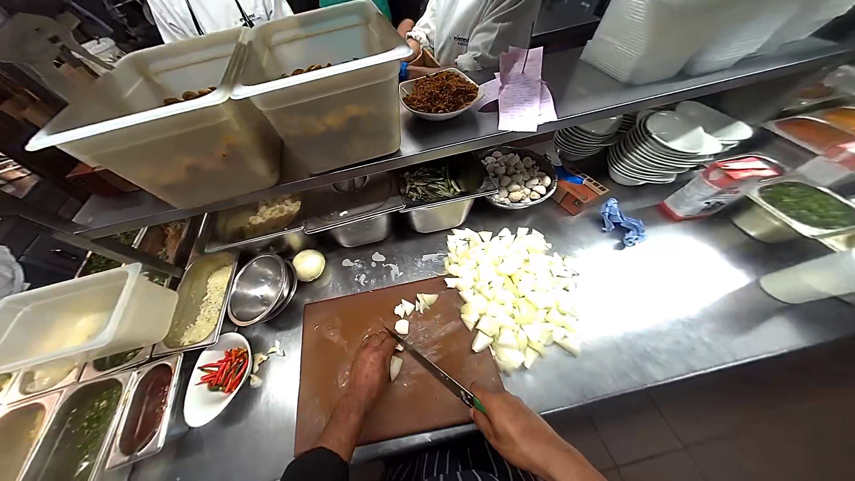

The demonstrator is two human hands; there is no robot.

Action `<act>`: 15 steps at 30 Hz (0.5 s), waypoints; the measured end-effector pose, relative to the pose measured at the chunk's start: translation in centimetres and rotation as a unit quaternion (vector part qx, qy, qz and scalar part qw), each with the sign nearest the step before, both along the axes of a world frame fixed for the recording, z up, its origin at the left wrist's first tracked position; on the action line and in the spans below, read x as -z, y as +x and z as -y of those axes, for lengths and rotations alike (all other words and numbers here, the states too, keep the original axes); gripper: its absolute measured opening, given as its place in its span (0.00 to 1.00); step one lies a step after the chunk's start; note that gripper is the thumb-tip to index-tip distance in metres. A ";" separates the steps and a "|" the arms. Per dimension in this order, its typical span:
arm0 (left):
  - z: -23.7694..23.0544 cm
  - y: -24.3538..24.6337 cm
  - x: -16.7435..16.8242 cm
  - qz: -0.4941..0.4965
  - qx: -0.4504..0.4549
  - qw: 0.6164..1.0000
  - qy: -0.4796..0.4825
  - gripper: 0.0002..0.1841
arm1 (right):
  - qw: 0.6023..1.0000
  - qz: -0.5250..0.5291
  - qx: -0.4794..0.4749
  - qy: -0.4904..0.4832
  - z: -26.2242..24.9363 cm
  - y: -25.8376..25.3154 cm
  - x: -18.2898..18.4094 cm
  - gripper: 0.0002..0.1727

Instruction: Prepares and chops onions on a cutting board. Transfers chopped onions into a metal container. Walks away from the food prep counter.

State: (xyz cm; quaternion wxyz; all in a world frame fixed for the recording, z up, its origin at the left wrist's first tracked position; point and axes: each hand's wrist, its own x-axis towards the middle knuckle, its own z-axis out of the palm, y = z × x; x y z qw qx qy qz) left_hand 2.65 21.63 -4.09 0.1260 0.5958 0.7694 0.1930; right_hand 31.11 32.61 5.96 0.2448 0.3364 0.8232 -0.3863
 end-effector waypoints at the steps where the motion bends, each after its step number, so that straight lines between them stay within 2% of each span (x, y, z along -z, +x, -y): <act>1: 0.0 0.0 0.1 -0.003 0.003 1.000 0.005 0.14 | 1.000 0.021 -0.015 0.001 -0.4 -0.6 -1.0 0.20; 3: 0.0 -0.1 0.1 -0.012 0.007 1.000 0.014 0.14 | 0.998 0.053 -0.033 0.002 -0.8 -1.8 -1.6 0.20; 4: 0.1 0.0 0.2 -0.014 0.005 1.000 0.019 0.14 | 0.998 0.055 -0.034 0.001 -0.7 -2.5 -0.8 0.20; 7: 0.3 0.4 0.2 -0.008 -0.002 0.999 0.046 0.13 | 1.000 -0.004 -0.001 0.024 0.4 -3.3 3.8 0.21; 11: 2.8 -0.6 -0.1 0.044 -0.059 0.991 0.109 0.16 | 0.994 -0.087 0.068 0.024 1.2 -1.5 4.8 0.22; 13: 3.9 -1.6 0.5 0.069 -0.070 0.992 0.077 0.25 | 0.983 -0.122 0.134 0.030 1.2 0.6 4.6 0.23; 15: 3.8 -1.6 1.0 0.077 -0.060 0.995 0.018 0.44 | 0.974 -0.131 0.181 0.028 0.8 2.5 4.7 0.23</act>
